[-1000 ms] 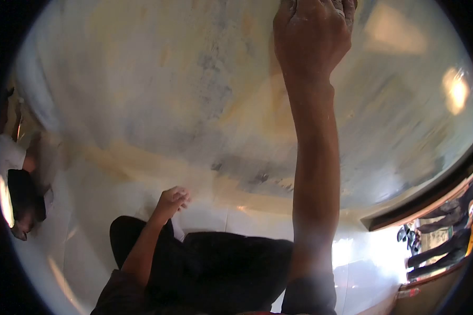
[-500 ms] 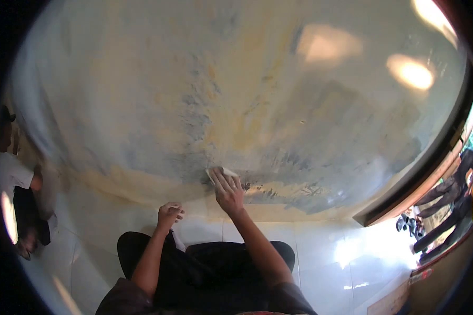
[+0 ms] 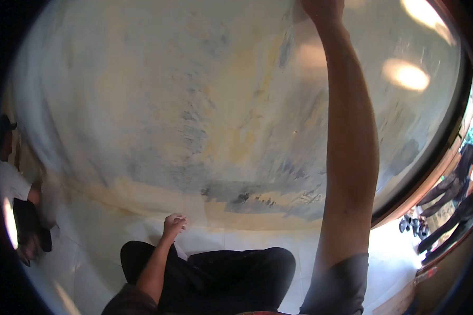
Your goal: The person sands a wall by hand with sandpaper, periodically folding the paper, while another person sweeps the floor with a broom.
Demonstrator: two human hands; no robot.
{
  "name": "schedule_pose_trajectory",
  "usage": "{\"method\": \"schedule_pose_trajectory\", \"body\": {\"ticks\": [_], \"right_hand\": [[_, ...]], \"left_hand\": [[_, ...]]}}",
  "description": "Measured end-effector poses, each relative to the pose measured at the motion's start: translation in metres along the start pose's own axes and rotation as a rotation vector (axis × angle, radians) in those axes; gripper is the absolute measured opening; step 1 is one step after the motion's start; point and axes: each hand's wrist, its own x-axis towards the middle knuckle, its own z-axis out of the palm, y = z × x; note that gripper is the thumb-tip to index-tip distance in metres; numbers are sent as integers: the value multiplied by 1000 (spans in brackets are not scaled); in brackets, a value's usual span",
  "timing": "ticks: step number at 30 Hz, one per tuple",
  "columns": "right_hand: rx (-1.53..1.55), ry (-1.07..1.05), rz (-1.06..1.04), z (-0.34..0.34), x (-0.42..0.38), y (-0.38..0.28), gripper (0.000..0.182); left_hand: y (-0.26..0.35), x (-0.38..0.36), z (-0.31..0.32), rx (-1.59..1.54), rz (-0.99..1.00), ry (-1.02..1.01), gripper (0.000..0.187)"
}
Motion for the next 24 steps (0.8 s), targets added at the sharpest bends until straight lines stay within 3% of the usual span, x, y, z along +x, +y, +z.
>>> {"method": "schedule_pose_trajectory", "body": {"ticks": [2, 4, 5, 7, 10, 13, 15, 19, 24], "right_hand": [[-137, 85, -23, 12, -22, 2, 41], [-87, -34, 39, 7, -100, -14, 44], [-141, 25, -169, 2, -152, -24, 47], [-85, -304, -87, -21, -258, -65, 47], [108, -523, -29, -60, -322, -95, 43], [5, -491, -135, -53, -292, -72, 45], [-45, -429, -169, -47, -220, -59, 47], [-124, -56, -478, 4, -63, -9, 43], [-224, -213, -137, 3, 83, 20, 43]], "left_hand": [[9, -3, 2, 7, -1, 0, 27], [15, -7, -2, -34, 1, 8, 26], [18, -14, -2, -57, 2, 16, 26], [26, -19, -5, -59, -9, 11, 25], [25, -30, -9, -34, -32, 5, 25], [22, -29, -5, -22, -50, 9, 25], [18, -30, -9, -27, -66, 10, 25], [17, -20, -3, -55, -59, -4, 25], [19, -17, 3, -34, -30, -18, 26]]}}
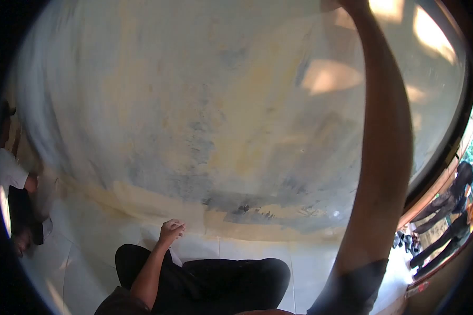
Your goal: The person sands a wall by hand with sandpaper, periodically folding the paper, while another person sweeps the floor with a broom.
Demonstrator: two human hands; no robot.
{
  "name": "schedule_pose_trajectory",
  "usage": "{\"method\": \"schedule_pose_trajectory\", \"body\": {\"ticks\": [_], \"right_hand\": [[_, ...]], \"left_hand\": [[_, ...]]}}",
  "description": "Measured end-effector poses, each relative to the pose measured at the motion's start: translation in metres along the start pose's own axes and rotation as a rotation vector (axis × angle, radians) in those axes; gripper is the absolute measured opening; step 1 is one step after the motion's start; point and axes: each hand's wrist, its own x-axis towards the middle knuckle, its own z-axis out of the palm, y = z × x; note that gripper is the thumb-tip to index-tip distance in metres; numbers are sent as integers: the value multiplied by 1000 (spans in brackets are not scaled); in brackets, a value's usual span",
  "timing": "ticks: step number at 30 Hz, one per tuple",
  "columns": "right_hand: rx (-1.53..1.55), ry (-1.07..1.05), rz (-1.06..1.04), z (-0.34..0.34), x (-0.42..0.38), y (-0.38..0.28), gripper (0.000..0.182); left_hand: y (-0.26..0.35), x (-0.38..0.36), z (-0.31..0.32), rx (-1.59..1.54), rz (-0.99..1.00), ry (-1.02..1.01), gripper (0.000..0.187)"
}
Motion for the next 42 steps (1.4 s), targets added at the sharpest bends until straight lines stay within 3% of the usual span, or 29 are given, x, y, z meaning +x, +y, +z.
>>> {"method": "schedule_pose_trajectory", "body": {"ticks": [6, 11, 17, 19, 21, 23, 26, 28, 31, 32, 35, 36, 38, 41, 42], "right_hand": [[125, 206, -70, 0, -52, 5, 50], [-60, 269, -155, 6, -114, 41, 46], [-173, 181, 164, -13, -210, 49, 45], [-127, 276, 273, 12, -242, 53, 46], [31, 314, 92, 14, -262, -6, 47], [86, -38, 7, -11, -280, -48, 47], [-279, -160, -134, -34, -274, -1, 47], [-285, -29, 135, -33, -270, 50, 49], [-83, 183, 705, -40, -255, 67, 51], [-113, 210, 782, -36, -247, 58, 51], [-281, 142, 472, -10, -246, -11, 48], [-46, 193, 281, 5, -255, -31, 46], [148, 61, 138, -11, -265, -63, 42], [-185, -52, 37, -33, -287, 7, 44], [-239, 20, 89, -31, -299, 44, 45]], "left_hand": [[-5, 2, 4, 5, 106, -5, 25], [-1, -2, 3, 63, 161, -40, 25], [-9, -4, 4, 92, 202, -25, 25], [1, -9, 3, 140, 195, -27, 25], [-6, -6, 1, 161, 172, -42, 25], [-15, -3, 3, 161, 160, -42, 26], [-33, 4, -1, 242, 157, -30, 27], [-18, -8, -3, 196, 129, -29, 27], [-21, -9, -5, 152, 104, -7, 27], [-20, -8, -5, 151, 96, 7, 27], [-29, 1, -4, 115, 86, 13, 26], [-36, 4, -7, 104, 82, 8, 26], [-54, 11, -5, 166, 33, 29, 25], [-48, 14, -13, 261, 10, 47, 24], [-47, 9, -12, 271, -1, 51, 24]]}}
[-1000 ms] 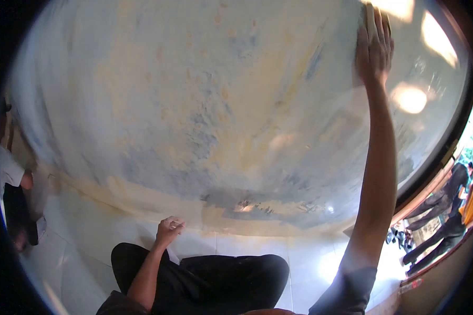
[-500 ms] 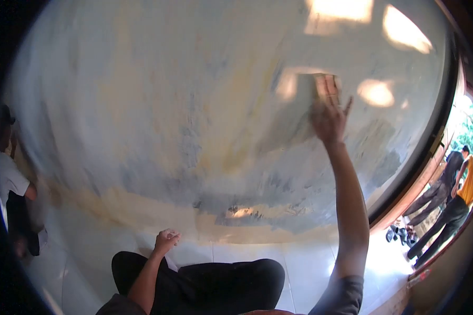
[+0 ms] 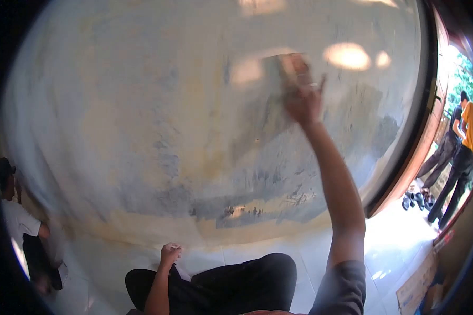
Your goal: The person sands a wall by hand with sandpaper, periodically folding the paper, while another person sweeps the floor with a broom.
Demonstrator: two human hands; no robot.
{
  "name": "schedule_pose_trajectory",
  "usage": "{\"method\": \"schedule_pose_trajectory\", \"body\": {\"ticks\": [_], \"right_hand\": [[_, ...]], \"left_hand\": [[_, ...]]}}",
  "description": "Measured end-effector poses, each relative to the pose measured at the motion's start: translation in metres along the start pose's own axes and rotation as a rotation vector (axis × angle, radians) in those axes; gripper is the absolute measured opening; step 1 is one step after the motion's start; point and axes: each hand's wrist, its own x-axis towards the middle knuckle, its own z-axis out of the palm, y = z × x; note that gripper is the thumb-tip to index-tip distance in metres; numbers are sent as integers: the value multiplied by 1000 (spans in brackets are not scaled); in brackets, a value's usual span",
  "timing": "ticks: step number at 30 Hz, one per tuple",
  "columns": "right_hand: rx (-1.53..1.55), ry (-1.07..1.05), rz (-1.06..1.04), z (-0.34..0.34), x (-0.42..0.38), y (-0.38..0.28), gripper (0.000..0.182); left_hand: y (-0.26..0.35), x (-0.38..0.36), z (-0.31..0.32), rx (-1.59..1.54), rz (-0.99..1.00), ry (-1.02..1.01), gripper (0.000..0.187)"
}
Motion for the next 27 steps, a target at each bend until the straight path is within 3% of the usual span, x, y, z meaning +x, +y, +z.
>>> {"method": "schedule_pose_trajectory", "body": {"ticks": [1, 3, 6, 7, 9, 10, 11, 12, 13, 16, 19, 20, 21, 22, 23, 25, 26, 27], "right_hand": [[-47, 66, 56, 14, -10, 38, 47], [-278, 53, 381, 33, -20, 85, 48], [194, 216, 899, -10, 34, 19, 45], [195, 42, 872, 23, 39, 4, 45], [-105, 419, 396, 64, 32, -71, 45], [368, 387, 444, 35, 40, -122, 44], [390, 281, 207, 2, 44, -158, 44], [482, 229, 184, 1, 39, -179, 49], [576, 178, 161, 4, 36, -188, 56], [261, 57, -223, -3, 28, -108, 59], [46, 83, -56, 14, 9, -12, 59], [97, 147, 57, 10, 10, 14, 59], [-170, 87, 155, 11, 2, 34, 55], [-184, 74, 313, 8, 5, 37, 53], [-202, 55, 471, 6, 8, 39, 51], [144, 27, 819, -8, 36, 4, 41], [-101, 15, 626, 23, 35, -7, 32], [71, 328, 576, 35, 47, -36, 28]], "left_hand": [[-2, 2, -3, 38, 55, 9, 23], [-10, 4, -6, 92, 146, 39, 23], [4, 6, 1, 92, 240, 48, 25], [-6, 13, 6, 67, 283, 38, 26], [5, 1, 10, 91, 222, -27, 27], [13, 0, 14, 107, 210, -64, 28], [8, 3, 17, 166, 192, -80, 29], [-4, 8, 21, 222, 173, -93, 29], [-10, 12, 21, 279, 154, -102, 30], [-6, 0, 12, 272, 129, -128, 32], [-10, -3, 8, 294, 123, -82, 34], [-21, -1, 10, 285, 182, -71, 34], [-31, 9, 14, 278, 242, -56, 34], [-34, 16, 10, 280, 311, -40, 35], [-27, 13, 8, 203, 271, -60, 34], [3, 2, 13, 42, 209, -91, 32], [8, -4, 14, 31, 190, -93, 31], [13, -8, 16, 25, 172, -101, 29]]}}
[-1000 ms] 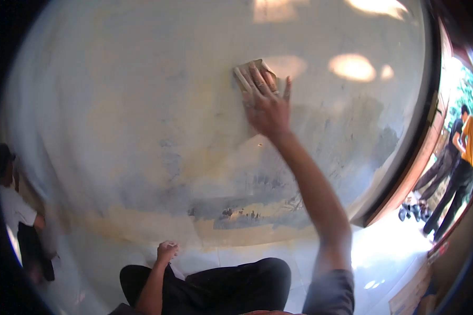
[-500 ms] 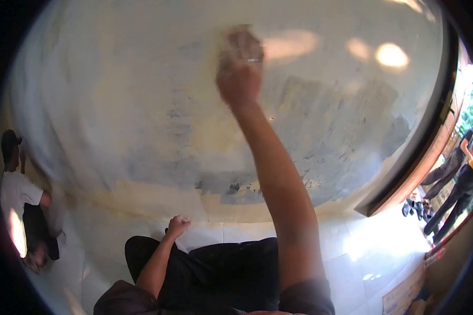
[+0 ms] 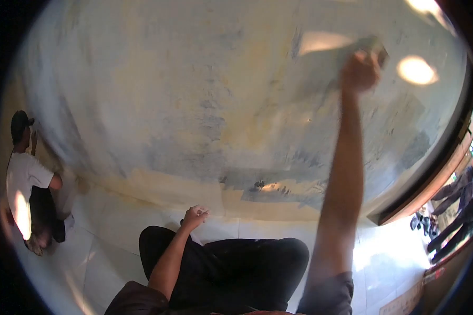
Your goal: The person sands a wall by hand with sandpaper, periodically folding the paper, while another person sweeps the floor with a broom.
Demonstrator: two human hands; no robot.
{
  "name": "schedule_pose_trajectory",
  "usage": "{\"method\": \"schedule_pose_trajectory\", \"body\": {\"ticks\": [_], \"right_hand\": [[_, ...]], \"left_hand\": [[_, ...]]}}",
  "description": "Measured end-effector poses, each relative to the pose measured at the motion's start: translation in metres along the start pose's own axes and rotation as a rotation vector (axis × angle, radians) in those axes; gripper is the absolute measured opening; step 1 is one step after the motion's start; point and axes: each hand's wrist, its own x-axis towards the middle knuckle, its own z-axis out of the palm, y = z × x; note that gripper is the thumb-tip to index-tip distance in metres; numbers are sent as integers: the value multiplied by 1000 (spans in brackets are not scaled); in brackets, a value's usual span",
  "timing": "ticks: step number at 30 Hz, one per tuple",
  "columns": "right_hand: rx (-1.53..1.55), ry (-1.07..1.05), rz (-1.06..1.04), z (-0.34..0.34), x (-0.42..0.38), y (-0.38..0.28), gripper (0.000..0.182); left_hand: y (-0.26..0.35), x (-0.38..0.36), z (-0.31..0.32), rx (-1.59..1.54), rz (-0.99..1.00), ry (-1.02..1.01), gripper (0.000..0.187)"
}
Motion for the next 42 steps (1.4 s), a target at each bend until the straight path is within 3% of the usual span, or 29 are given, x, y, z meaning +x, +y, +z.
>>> {"method": "schedule_pose_trajectory", "body": {"ticks": [1, 2, 4, 6, 9, 11, 12, 13, 14, 15, 16, 17, 18, 20, 21, 22, 24, 26, 28, 30, 33, 34, 35, 36, 38, 39, 42], "right_hand": [[243, 229, -88, 15, -9, -31, 25], [-199, -187, -29, -2, -23, -80, 25], [365, 35, -293, -3, -58, -136, 37], [456, -164, -374, -21, -83, -170, 41], [429, -398, -831, -28, -94, -135, 45], [408, -360, -1019, -38, -49, -71, 51], [125, -374, -1042, -44, -30, -42, 51], [72, -240, -940, -30, -15, -1, 49], [-13, -503, -592, -25, -4, 52, 44], [-84, -305, -532, -29, 10, 95, 39], [-265, -444, -261, -22, 21, 165, 37], [-233, -276, -184, -25, 24, 223, 35], [-84, -218, 64, -27, 28, 255, 36], [-105, -374, 551, -63, 31, 173, 39], [-150, -309, 123, -32, 11, 196, 36], [-246, -268, -57, -17, -4, 171, 37], [-241, -215, -271, -1, -21, 54, 40], [81, -183, -400, -7, -36, -43, 44], [299, -285, -505, -26, -38, -91, 48], [284, -335, -738, -20, -33, -88, 50], [238, 11, -1028, -1, 24, 9, 29], [83, -119, -842, -9, 40, 39, 23], [149, -126, -721, 6, 67, 94, 20], [-371, -562, -107, -12, 96, 115, 24], [232, -340, 322, -22, 124, 179, 32], [-56, -288, 139, -1, 138, 225, 40], [-212, -305, 13, 30, 121, 157, 28]], "left_hand": [[4, 1, -1, 1, -15, -13, 28], [1, 4, 0, 19, -16, -34, 28], [-9, 9, 6, 53, -23, -72, 26], [-19, 11, 10, 65, -28, -84, 27], [-28, 15, 10, 161, -80, -86, 30], [-40, 14, 5, 256, -63, -40, 32], [-43, 18, 5, 282, -27, -19, 31], [-45, 18, 6, 303, 5, 1, 31], [-45, 14, 7, 326, 31, 19, 31], [-17, 2, 7, 307, 34, 4, 33], [3, -5, 8, 278, 21, -24, 33], [20, -11, 10, 245, 12, -47, 33], [27, -11, 13, 201, 1, -67, 34], [16, -11, 16, 187, 16, -48, 33], [11, -3, 18, 186, 35, -41, 33], [3, 4, 20, 229, 34, -51, 33], [-20, 14, 24, 339, 22, -95, 33], [-28, 25, 26, 326, 1, -181, 32], [-32, 26, 29, 320, -7, -193, 31], [-37, 27, 29, 343, 18, -155, 30], [-25, 10, 15, 390, 173, -29, 27], [-23, 11, 19, 376, 145, -16, 26], [-24, 8, 17, 370, 103, -17, 26], [-21, 7, 15, 360, 67, -13, 26], [6, 1, 20, 312, 118, -35, 26], [8, 2, 21, 304, 152, -38, 26], [15, 0, 26, 320, 183, -22, 27]]}}
